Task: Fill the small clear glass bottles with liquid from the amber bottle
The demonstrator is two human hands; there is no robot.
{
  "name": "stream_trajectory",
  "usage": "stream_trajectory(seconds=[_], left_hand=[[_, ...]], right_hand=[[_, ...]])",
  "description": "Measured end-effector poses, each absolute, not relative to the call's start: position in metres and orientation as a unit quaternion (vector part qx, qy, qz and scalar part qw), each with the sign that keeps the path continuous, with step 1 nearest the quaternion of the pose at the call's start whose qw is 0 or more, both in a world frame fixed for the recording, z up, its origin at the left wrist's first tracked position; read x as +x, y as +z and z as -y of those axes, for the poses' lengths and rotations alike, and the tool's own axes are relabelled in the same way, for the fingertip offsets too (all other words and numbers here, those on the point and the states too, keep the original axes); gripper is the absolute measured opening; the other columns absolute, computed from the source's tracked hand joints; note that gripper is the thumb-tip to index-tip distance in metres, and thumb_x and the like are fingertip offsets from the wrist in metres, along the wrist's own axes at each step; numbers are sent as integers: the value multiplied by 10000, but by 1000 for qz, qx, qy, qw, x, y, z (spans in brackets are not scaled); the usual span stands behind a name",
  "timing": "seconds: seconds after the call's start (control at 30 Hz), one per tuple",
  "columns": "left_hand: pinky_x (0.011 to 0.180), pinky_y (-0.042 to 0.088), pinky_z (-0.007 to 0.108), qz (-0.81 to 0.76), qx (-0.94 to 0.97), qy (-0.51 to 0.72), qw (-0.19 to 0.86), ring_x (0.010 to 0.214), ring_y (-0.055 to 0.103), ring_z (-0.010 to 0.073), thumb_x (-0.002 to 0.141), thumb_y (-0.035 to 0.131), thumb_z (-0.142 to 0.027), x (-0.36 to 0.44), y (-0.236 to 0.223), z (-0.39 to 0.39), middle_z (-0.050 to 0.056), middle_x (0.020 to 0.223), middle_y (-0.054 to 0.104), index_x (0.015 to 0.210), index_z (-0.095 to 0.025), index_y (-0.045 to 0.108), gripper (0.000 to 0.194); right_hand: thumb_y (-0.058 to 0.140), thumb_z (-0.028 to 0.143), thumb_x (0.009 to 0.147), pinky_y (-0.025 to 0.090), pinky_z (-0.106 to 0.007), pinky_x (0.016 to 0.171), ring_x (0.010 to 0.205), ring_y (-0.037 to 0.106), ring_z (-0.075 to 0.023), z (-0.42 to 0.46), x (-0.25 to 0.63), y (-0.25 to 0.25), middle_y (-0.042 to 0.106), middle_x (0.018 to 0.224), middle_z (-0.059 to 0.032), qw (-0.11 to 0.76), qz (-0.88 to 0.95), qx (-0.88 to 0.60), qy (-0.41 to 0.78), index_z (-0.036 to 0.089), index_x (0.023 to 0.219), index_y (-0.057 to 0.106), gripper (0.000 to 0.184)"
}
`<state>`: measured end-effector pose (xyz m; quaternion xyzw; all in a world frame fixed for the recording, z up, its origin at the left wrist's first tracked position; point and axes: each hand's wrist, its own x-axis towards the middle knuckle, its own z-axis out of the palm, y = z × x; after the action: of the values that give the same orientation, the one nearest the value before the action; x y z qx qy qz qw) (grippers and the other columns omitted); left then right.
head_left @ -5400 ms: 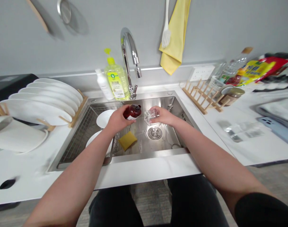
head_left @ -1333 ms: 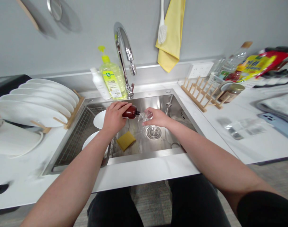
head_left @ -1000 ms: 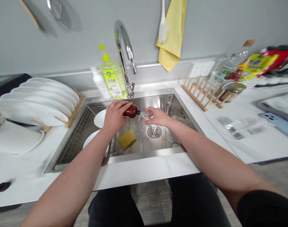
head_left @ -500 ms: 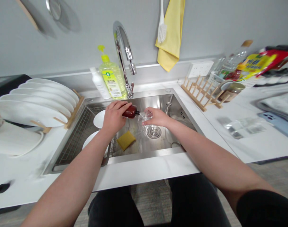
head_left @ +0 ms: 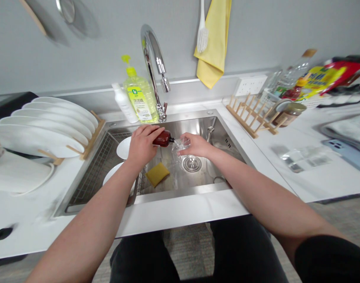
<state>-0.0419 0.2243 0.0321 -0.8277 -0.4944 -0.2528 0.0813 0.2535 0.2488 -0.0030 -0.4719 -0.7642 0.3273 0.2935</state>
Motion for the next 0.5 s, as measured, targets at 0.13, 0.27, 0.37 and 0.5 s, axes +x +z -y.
stream_trajectory(seconds=[0.13, 0.27, 0.37, 0.5], left_hand=[[1273, 456, 593, 491, -830, -253, 85, 1508, 573, 386, 888, 713, -108, -43, 31, -225, 68, 1639, 705, 1639, -340, 692, 786], [1269, 459, 594, 487, -829, -257, 94, 1502, 578, 389, 896, 718, -117, -42, 32, -224, 69, 1625, 717, 1630, -342, 699, 768], [1265, 462, 610, 490, -828, -255, 95, 1504, 579, 395, 890, 720, -126, -41, 33, -223, 67, 1626, 719, 1634, -356, 696, 780], [1251, 471, 613, 490, -827, -258, 99, 1499, 582, 398, 887, 715, -126, -41, 33, -223, 75, 1622, 722, 1618, -339, 711, 762]], right_hand=[[1064, 466, 684, 555, -360, 886, 1003, 774, -272, -249, 253, -3, 810, 1078, -20, 293, 767, -471, 324, 246, 1197, 748, 641], [1060, 458, 693, 547, -355, 887, 1014, 773, -269, -248, 253, -2, 809, 1085, -20, 289, 769, -472, 318, 245, 1182, 747, 618], [1060, 479, 692, 548, -353, 880, 1005, 775, -266, -248, 253, -2, 813, 1088, -17, 290, 768, -473, 319, 249, 1184, 746, 627], [1062, 482, 689, 553, -358, 886, 1017, 780, -272, -248, 253, -2, 818, 1111, -26, 292, 766, -475, 319, 253, 1200, 748, 643]])
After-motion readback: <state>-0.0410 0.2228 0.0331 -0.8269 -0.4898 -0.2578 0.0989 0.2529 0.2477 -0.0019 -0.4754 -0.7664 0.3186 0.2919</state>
